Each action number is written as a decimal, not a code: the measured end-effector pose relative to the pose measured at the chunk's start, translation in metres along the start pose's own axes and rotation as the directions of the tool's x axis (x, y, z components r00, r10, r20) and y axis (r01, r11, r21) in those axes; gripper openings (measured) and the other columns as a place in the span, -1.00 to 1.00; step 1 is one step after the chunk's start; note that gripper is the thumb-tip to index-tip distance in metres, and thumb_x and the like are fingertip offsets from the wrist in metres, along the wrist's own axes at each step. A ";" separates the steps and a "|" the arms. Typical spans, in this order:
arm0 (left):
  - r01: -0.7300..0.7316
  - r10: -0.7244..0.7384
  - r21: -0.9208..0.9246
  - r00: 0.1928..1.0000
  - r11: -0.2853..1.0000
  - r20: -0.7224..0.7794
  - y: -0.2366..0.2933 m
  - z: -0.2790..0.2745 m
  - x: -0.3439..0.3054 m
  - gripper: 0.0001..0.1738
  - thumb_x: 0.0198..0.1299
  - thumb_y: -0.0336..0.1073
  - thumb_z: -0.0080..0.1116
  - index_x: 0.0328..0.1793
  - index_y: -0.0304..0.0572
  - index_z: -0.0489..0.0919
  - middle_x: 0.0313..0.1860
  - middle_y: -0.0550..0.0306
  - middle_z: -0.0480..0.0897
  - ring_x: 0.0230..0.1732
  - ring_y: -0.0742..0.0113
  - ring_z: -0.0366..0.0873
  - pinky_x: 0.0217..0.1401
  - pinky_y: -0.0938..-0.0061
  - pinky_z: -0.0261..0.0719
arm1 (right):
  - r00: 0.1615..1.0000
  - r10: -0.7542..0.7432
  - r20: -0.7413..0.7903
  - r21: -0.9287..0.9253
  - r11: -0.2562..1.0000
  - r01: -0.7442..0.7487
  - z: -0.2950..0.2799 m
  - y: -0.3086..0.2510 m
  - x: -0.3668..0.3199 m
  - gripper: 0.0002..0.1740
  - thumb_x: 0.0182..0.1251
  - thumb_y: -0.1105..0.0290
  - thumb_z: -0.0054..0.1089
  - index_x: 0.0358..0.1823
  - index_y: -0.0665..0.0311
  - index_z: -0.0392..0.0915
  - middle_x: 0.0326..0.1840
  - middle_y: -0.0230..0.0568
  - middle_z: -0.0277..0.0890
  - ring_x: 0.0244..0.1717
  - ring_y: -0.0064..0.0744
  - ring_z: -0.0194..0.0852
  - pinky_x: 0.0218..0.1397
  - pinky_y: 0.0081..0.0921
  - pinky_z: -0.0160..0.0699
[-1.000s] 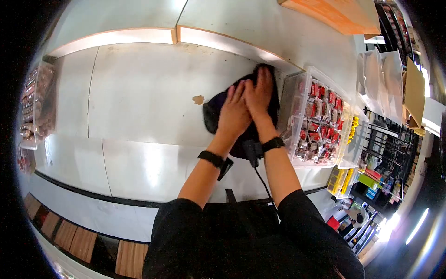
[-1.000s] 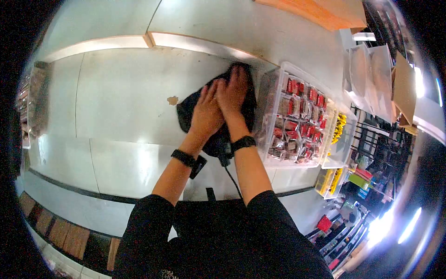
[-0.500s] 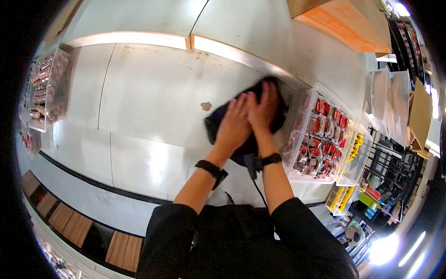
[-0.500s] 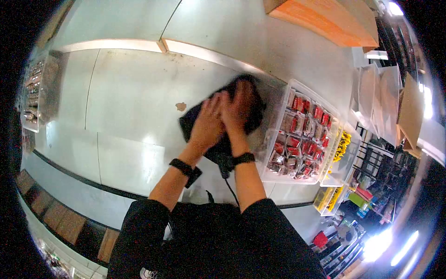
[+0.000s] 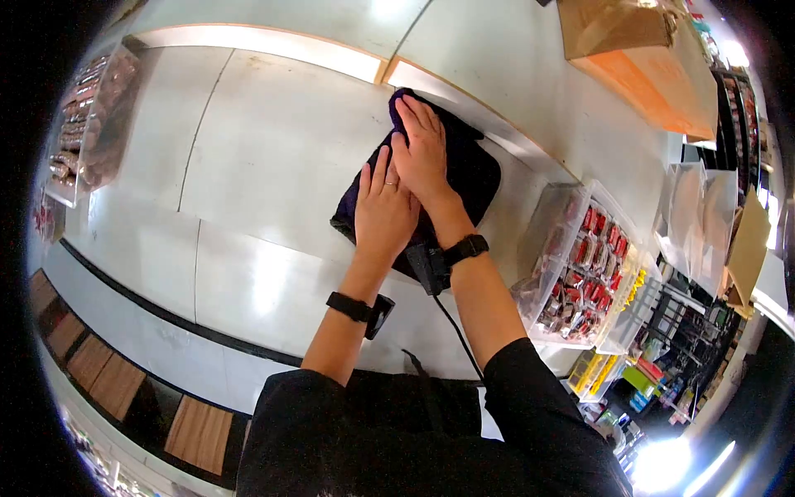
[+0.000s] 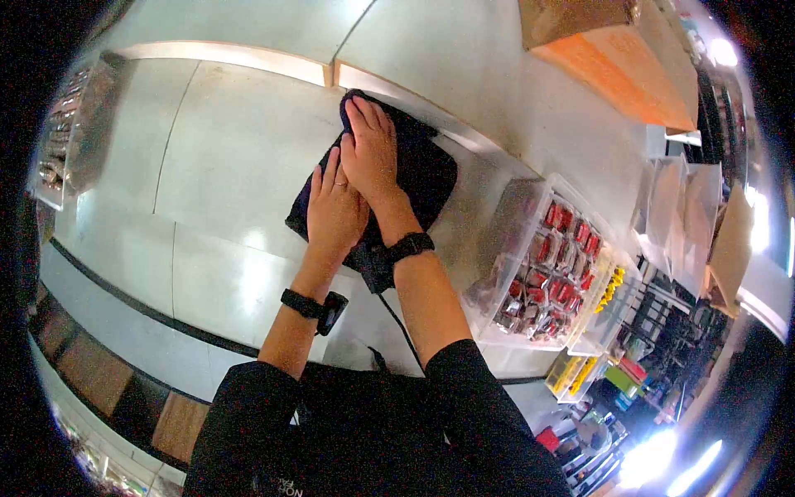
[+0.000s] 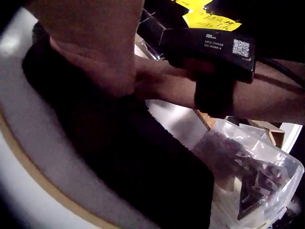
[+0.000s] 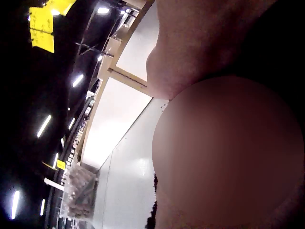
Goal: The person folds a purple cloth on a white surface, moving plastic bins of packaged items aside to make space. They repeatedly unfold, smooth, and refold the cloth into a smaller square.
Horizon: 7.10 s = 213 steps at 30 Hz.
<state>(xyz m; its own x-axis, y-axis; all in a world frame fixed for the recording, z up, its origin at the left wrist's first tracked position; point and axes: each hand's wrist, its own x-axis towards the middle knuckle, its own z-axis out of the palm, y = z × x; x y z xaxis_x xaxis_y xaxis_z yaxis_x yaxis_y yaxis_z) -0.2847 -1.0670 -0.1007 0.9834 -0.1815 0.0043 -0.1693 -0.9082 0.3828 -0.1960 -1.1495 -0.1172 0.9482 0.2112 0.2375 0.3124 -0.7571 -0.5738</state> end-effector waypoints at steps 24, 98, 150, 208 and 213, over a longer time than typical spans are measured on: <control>-0.017 0.015 -0.019 0.994 1.000 -0.108 -0.011 -0.007 -0.003 -0.41 0.33 -0.18 -0.07 0.43 -0.31 0.27 0.49 -0.12 0.21 0.55 0.03 0.03 0.56 0.10 -0.02 | 0.936 -0.188 0.296 -0.018 0.979 0.202 -0.037 0.004 0.010 -0.29 0.28 0.09 0.08 0.32 0.47 0.30 0.43 0.13 0.20 0.46 0.07 0.10 0.49 -0.14 0.07; 0.021 -0.030 -0.078 0.994 0.997 -0.107 -0.003 0.004 -0.001 -0.38 0.31 -0.04 -0.12 0.43 -0.19 0.32 0.47 -0.09 0.25 0.55 -0.04 0.00 0.57 0.00 -0.14 | 0.981 -0.165 0.106 -0.203 0.962 0.184 0.000 -0.018 0.024 -0.34 0.15 0.08 0.22 0.16 0.43 0.40 0.27 0.15 0.33 0.30 0.16 0.23 0.34 0.01 0.18; -0.194 0.194 -0.054 0.981 0.980 -0.001 0.042 0.020 -0.036 -0.33 0.35 -0.03 -0.09 0.49 -0.26 0.22 0.51 -0.10 0.20 0.58 0.01 -0.02 0.57 0.10 -0.08 | 0.985 0.173 0.014 -0.199 0.966 -0.166 -0.058 0.034 -0.082 -0.27 0.35 0.13 -0.04 0.46 0.37 0.11 0.54 0.11 -0.01 0.54 0.10 -0.12 0.54 0.06 -0.24; 0.220 -0.232 -0.128 0.969 0.967 -0.084 -0.054 -0.020 -0.003 -0.25 0.34 0.01 -0.09 0.50 -0.37 0.14 0.56 -0.18 0.05 0.61 -0.02 -0.14 0.60 0.13 -0.15 | 0.922 -0.189 0.338 -0.104 0.966 0.237 0.037 -0.047 0.043 -0.21 0.32 0.18 -0.04 0.48 0.45 -0.01 0.57 0.10 -0.09 0.57 0.05 -0.20 0.56 -0.02 -0.23; 0.286 -0.311 -0.157 0.936 0.945 -0.166 -0.077 -0.028 0.002 -0.28 0.33 -0.02 -0.05 0.48 -0.35 0.19 0.53 -0.21 0.11 0.59 -0.03 -0.09 0.59 0.11 -0.11 | 0.918 -0.194 0.345 -0.101 0.965 0.242 0.060 -0.076 0.067 -0.16 0.27 0.14 0.02 0.48 0.44 0.00 0.57 0.09 -0.10 0.58 0.01 -0.23 0.56 -0.03 -0.24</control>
<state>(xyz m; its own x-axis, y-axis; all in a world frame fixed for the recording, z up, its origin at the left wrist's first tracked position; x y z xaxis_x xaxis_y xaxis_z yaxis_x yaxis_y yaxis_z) -0.2679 -0.9864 -0.1045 0.9838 0.1750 0.0380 0.1317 -0.8509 0.5085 -0.1529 -1.0405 -0.1049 0.8301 0.5544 0.0594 0.5253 -0.7418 -0.4169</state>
